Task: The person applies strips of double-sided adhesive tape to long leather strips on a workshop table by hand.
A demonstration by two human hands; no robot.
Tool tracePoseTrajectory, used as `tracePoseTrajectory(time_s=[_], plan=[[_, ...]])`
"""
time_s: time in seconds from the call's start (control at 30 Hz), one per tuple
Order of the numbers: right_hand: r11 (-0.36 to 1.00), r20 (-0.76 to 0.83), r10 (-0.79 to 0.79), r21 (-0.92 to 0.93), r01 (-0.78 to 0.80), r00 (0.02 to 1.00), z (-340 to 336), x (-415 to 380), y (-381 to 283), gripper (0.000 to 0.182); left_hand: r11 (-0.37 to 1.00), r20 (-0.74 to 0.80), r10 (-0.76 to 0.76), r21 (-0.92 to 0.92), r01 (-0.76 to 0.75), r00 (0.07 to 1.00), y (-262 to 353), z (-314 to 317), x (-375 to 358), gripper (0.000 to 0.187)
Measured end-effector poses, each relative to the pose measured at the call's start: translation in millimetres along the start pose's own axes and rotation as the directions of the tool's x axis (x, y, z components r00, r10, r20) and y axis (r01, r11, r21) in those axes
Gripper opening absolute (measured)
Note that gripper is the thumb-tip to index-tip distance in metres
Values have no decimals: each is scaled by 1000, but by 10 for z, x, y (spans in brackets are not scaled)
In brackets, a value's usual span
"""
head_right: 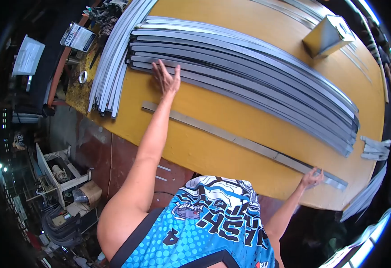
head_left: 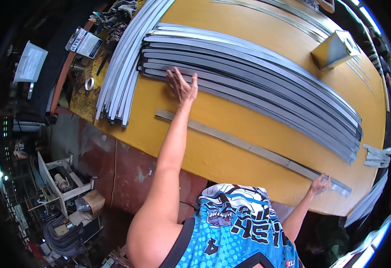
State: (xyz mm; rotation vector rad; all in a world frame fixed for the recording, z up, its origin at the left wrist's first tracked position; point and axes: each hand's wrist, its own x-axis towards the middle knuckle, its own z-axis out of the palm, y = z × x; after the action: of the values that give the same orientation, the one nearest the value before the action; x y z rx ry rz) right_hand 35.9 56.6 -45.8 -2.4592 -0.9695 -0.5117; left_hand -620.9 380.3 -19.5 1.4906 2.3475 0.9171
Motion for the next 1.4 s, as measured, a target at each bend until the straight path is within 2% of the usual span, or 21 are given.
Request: tracePoseTrajectory(time_s=[0.13,0.27,0.33,0.43,0.53,0.6,0.67,0.73,0.8,0.83,0.87,0.93,1.0,1.07,1.13,1.2,1.27,1.3,1.33,1.37,1.4], plan=[[1000,42,2,-19,-1,999,-272,-461,-130,44,982,-77,116,160,-103,990,-120,-340,-227,87],[995,59,-102,1,102,993,-416,-748,-270,42,982,-91,-82,165,96,992,-585,-861,-502,70],[997,62,-80,15,79,995,-359,-720,-218,42,919,-85,-190,335,207,978,-747,-1072,-621,60],[998,64,-57,44,55,996,-300,-717,-209,42,948,-24,-204,246,204,979,-1025,-1154,-704,51],[997,70,-53,56,49,996,-294,-703,-201,43,983,-23,-77,166,80,997,-1051,-1195,-759,41],[997,68,-50,58,46,996,-275,-677,-153,43,993,-122,24,117,-10,992,-1004,-1228,-786,30],[989,85,-75,136,63,994,-259,-663,-98,43,1000,-117,12,19,-10,993,-941,-1295,-757,26],[988,22,-132,89,129,991,-420,-680,-289,40,997,-107,3,-73,-11,994,-902,-1338,-696,23],[982,-35,-186,34,187,982,-540,-802,-611,37,886,40,-97,-453,105,994,-851,-1356,-628,22],[958,144,-103,280,59,984,-566,-871,-765,33,769,120,-105,-619,157,987,-714,-1443,-643,21],[869,332,-63,482,-112,941,-594,-954,-949,30,768,123,-96,-622,152,988,-561,-1545,-666,21],[677,672,-99,586,-445,734,-807,-1128,-1502,26,580,158,-52,-799,159,986,-252,-1757,-737,17],[533,769,-230,612,-584,597,-850,-1291,-1915,31,493,198,9,-854,168,980,-34,-1941,-781,17],[371,897,-359,392,-842,260,-1080,-1285,-2352,40,421,213,60,-891,169,975,260,-2182,-876,17],[344,887,-456,251,-905,72,-1188,-1305,-2692,61,313,164,162,-944,107,973,577,-2431,-996,13],[264,797,-598,90,-960,-90,-1105,-1371,-2852,90,352,171,239,-933,78,956,903,-2697,-1125,18],[37,685,-725,-65,-997,-71,-998,-1437,-2981,97,206,149,445,-977,62,883,802,-2839,-1024,27],[-109,668,-743,-63,-992,39,-1016,-1427,-3042,102,325,101,477,-943,-68,873,607,-2938,-895,33],[-259,709,-692,-67,-964,137,-1058,-1370,-3079,105,227,29,436,-971,-79,899,636,-3070,-914,34],[-390,819,-551,-84,-917,160,-1058,-1297,-3098,107,-12,68,531,-996,87,845,462,-3233,-831,34],[-513,897,-400,-48,-857,189,-1076,-1192,-3085,98,-87,124,479,-979,187,869,363,-3418,-778,34]])
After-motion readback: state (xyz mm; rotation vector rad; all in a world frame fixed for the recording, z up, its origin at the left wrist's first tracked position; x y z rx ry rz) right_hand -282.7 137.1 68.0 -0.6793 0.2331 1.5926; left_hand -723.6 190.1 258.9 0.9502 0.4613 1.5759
